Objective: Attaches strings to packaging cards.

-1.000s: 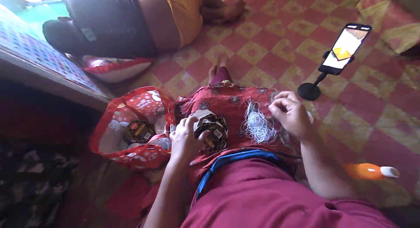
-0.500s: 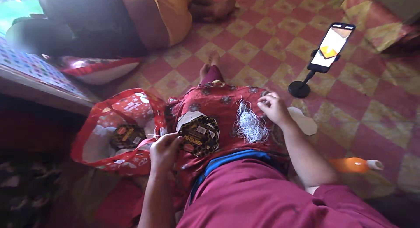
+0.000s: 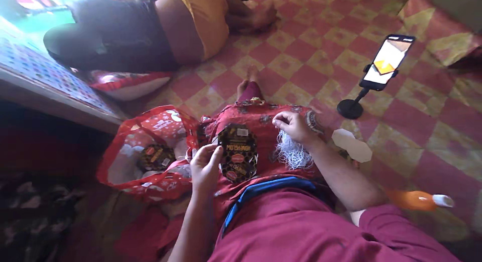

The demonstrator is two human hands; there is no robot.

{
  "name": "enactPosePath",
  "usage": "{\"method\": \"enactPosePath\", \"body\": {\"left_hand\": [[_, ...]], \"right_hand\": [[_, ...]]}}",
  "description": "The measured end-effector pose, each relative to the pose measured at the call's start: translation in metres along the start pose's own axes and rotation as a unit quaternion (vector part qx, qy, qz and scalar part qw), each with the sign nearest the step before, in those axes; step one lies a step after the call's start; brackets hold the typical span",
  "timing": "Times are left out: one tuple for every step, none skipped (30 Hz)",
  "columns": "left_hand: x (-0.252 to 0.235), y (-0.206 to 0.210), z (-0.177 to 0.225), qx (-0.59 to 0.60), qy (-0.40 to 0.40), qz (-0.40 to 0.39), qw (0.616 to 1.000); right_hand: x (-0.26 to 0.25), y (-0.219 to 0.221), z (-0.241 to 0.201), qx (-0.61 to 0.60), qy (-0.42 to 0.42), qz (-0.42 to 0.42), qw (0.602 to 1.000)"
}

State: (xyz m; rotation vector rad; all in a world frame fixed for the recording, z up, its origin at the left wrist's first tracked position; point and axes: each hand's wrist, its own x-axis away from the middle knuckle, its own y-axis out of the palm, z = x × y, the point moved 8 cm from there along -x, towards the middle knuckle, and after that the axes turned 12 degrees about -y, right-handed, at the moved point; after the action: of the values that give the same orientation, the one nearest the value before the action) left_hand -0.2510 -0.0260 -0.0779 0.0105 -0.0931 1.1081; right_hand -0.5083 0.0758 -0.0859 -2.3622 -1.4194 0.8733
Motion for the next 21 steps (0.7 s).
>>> {"method": "enactPosePath", "body": {"left_hand": [[0.001, 0.006, -0.002, 0.02, -0.006, -0.014, 1.0], [0.002, 0.014, -0.003, 0.038, -0.012, -0.028, 0.999], [0.004, 0.021, -0.004, 0.053, -0.017, -0.04, 0.998], [0.005, 0.028, -0.005, 0.068, -0.022, -0.052, 0.996], [0.007, 0.035, -0.006, 0.084, -0.026, -0.066, 0.994], [0.009, 0.042, -0.005, 0.098, -0.031, -0.081, 0.991], [0.011, 0.048, -0.004, 0.111, -0.039, -0.093, 0.989], [0.014, 0.053, -0.003, 0.127, -0.048, -0.105, 0.985], [0.017, 0.058, -0.002, 0.139, -0.058, -0.12, 0.981], [0.02, 0.061, -0.001, 0.148, -0.067, -0.132, 0.978], [0.021, 0.064, 0.0, 0.153, -0.073, -0.14, 0.975], [0.022, 0.065, 0.0, 0.157, -0.076, -0.146, 0.974], [0.023, 0.066, 0.0, 0.16, -0.076, -0.147, 0.973], [0.023, 0.066, 0.001, 0.162, -0.073, -0.147, 0.973], [0.023, 0.066, 0.001, 0.16, -0.07, -0.147, 0.974], [0.023, 0.066, 0.001, 0.158, -0.068, -0.146, 0.974], [0.024, 0.066, 0.002, 0.156, -0.066, -0.145, 0.975], [0.024, 0.066, 0.002, 0.155, -0.065, -0.144, 0.975], [0.024, 0.067, 0.002, 0.154, -0.065, -0.143, 0.976], [0.024, 0.067, 0.002, 0.151, -0.063, -0.143, 0.976], [0.025, 0.068, 0.003, 0.143, -0.059, -0.144, 0.977]], "right_hand": [[0.004, -0.002, -0.02, -0.052, -0.019, 0.013, 0.998], [0.008, -0.003, -0.041, -0.086, -0.045, 0.021, 0.995], [0.01, -0.003, -0.059, -0.094, -0.086, 0.028, 0.992], [0.012, -0.001, -0.075, -0.083, -0.138, 0.032, 0.986], [0.015, 0.002, -0.089, -0.063, -0.19, 0.03, 0.979], [0.018, 0.007, -0.099, -0.042, -0.226, 0.024, 0.973], [0.021, 0.012, -0.106, -0.027, -0.251, 0.021, 0.967], [0.023, 0.016, -0.111, -0.02, -0.266, 0.023, 0.964], [0.026, 0.019, -0.113, -0.015, -0.275, 0.036, 0.961], [0.027, 0.022, -0.114, -0.015, -0.277, 0.047, 0.96], [0.028, 0.023, -0.114, -0.019, -0.273, 0.058, 0.96], [0.029, 0.024, -0.114, -0.022, -0.268, 0.067, 0.961], [0.029, 0.024, -0.114, -0.022, -0.265, 0.075, 0.961], [0.029, 0.024, -0.115, -0.018, -0.266, 0.082, 0.96], [0.029, 0.024, -0.116, -0.012, -0.267, 0.085, 0.96], [0.03, 0.024, -0.116, -0.004, -0.269, 0.086, 0.959], [0.031, 0.025, -0.117, 0.002, -0.27, 0.085, 0.959], [0.032, 0.025, -0.118, 0.006, -0.272, 0.083, 0.959], [0.033, 0.025, -0.119, 0.013, -0.275, 0.085, 0.957], [0.034, 0.025, -0.12, 0.022, -0.28, 0.086, 0.956], [0.034, 0.025, -0.12, 0.034, -0.286, 0.086, 0.954]]}}
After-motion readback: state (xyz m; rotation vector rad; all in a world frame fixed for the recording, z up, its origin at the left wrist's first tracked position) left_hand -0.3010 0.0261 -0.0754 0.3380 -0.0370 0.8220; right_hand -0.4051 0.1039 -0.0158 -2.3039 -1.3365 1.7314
